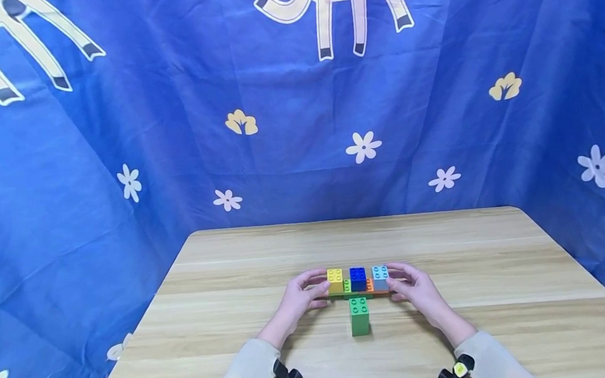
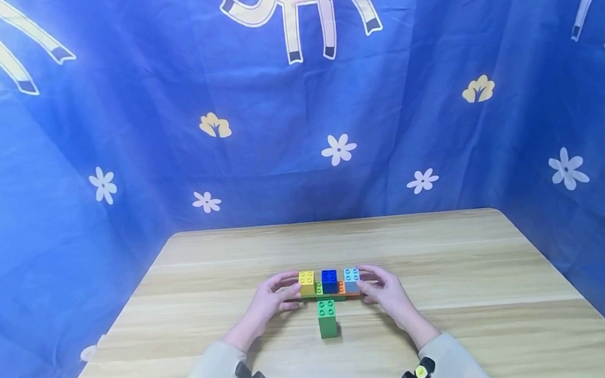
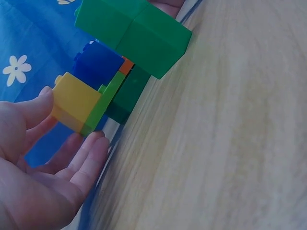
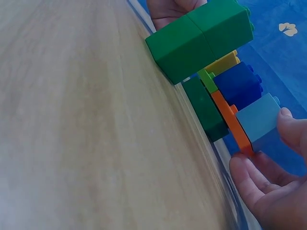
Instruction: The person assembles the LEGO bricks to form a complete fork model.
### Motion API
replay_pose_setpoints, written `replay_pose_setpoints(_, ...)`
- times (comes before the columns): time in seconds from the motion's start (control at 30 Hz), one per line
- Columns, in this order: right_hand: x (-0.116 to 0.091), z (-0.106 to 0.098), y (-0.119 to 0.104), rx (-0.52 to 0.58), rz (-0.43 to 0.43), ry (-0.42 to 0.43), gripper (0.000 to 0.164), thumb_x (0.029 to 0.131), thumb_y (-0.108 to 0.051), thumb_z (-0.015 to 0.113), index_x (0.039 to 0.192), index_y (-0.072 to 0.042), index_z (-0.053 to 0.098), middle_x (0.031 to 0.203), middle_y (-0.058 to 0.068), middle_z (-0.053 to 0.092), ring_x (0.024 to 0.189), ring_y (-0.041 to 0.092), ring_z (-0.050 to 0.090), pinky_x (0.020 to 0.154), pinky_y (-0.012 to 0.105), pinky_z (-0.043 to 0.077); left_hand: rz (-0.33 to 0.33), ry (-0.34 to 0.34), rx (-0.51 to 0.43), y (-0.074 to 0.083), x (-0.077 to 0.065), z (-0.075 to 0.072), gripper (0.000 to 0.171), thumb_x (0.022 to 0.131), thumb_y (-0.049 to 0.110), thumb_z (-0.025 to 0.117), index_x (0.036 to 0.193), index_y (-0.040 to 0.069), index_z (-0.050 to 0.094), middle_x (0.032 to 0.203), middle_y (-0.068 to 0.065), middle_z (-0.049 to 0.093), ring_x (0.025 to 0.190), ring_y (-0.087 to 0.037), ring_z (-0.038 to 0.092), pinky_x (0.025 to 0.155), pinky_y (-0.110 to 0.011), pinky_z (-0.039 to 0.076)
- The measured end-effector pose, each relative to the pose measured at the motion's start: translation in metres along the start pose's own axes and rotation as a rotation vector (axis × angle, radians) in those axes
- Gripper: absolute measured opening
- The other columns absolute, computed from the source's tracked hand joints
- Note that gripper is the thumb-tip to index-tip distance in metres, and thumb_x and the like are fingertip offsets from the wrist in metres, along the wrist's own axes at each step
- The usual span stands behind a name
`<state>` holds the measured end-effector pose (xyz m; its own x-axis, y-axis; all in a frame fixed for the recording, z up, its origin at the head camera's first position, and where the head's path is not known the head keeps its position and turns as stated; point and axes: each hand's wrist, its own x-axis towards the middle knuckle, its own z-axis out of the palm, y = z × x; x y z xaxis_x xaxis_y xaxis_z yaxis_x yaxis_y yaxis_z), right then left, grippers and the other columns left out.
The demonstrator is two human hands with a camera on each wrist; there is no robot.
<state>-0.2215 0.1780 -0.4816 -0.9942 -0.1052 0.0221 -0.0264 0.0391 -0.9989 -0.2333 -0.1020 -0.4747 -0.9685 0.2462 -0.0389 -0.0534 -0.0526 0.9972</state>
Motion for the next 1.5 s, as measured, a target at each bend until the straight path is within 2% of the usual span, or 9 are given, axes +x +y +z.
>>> replay_pose_setpoints(0.4,0.001,0.003,-0.008,0.009,-0.078,0.008,0.047,0.084,-0.014,0.068,0.127,-0.004,0.053,0.118,0.023,0.055,0.083,0.032,0.062,0.069,0.044,0.056,0.047,-0.009,0.026,0.014,-0.002,-0.004,0.048,0.085,0.018,0.068,0.127,0.000,0.052,0.120,-0.020,0.053,0.092,-0.035,0.062,0.080,-0.047,0.052)
replay_pose_setpoints(0.57,0.001,0.004,-0.016,-0.024,-0.105,0.018,0.048,0.085,-0.018,0.069,0.128,-0.005,0.053,0.119,0.022,0.055,0.085,0.034,0.062,0.070,0.042,0.056,0.079,-0.018,0.050,0.023,-0.004,-0.005,0.050,0.085,0.018,0.068,0.128,0.000,0.051,0.122,-0.022,0.053,0.092,-0.037,0.062,0.081,-0.050,0.051)
replay_pose_setpoints(0.83,-0.001,0.003,-0.027,0.001,-0.166,0.002,0.047,0.086,-0.015,0.067,0.128,0.000,0.051,0.119,0.026,0.053,0.086,0.021,0.063,0.075,0.046,0.054,0.123,-0.010,0.044,0.035,-0.007,-0.004,0.049,0.085,0.014,0.067,0.128,-0.002,0.051,0.121,-0.020,0.055,0.088,-0.029,0.064,0.080,-0.051,0.051)
replay_pose_setpoints(0.93,-0.003,0.003,-0.031,0.003,-0.196,-0.009,0.046,0.087,-0.014,0.065,0.128,0.001,0.051,0.119,0.026,0.053,0.086,0.019,0.064,0.074,0.042,0.055,0.132,-0.013,0.029,0.040,-0.009,-0.003,0.049,0.086,0.012,0.067,0.129,-0.002,0.049,0.121,-0.021,0.054,0.088,-0.028,0.063,0.080,-0.053,0.050)
replay_pose_setpoints(1.07,-0.005,0.003,-0.039,0.012,-0.225,-0.026,0.046,0.088,-0.014,0.064,0.129,0.002,0.050,0.119,0.026,0.053,0.087,0.018,0.064,0.072,0.038,0.056,0.129,-0.013,0.023,0.056,-0.018,0.001,0.046,0.086,0.008,0.065,0.129,-0.001,0.050,0.121,-0.021,0.054,0.089,-0.028,0.063,0.081,-0.056,0.049)
replay_pose_setpoints(1.2,-0.008,0.003,-0.046,0.012,-0.229,-0.029,0.046,0.089,-0.014,0.063,0.130,0.002,0.050,0.120,0.026,0.053,0.087,0.018,0.064,0.072,0.037,0.056,0.135,-0.006,0.051,0.071,-0.025,0.004,0.042,0.088,0.006,0.063,0.128,-0.002,0.051,0.119,-0.021,0.055,0.089,-0.030,0.062,0.079,-0.054,0.051)
replay_pose_setpoints(1.37,-0.011,0.004,-0.053,-0.003,-0.228,-0.022,0.045,0.089,-0.017,0.064,0.128,0.000,0.052,0.118,0.025,0.054,0.087,0.019,0.064,0.072,0.037,0.056,0.158,0.006,0.062,0.063,-0.020,-0.001,0.044,0.088,0.011,0.065,0.129,0.001,0.052,0.119,-0.018,0.056,0.090,-0.032,0.062,0.073,-0.046,0.055)
replay_pose_setpoints(1.5,-0.013,0.006,-0.058,-0.001,-0.233,-0.016,0.044,0.088,-0.017,0.065,0.127,0.000,0.052,0.117,0.024,0.055,0.086,0.019,0.064,0.071,0.036,0.056,0.179,0.024,0.083,0.065,-0.023,-0.001,0.044,0.086,0.017,0.067,0.126,0.005,0.055,0.117,-0.017,0.057,0.088,-0.030,0.063,0.070,-0.042,0.056)
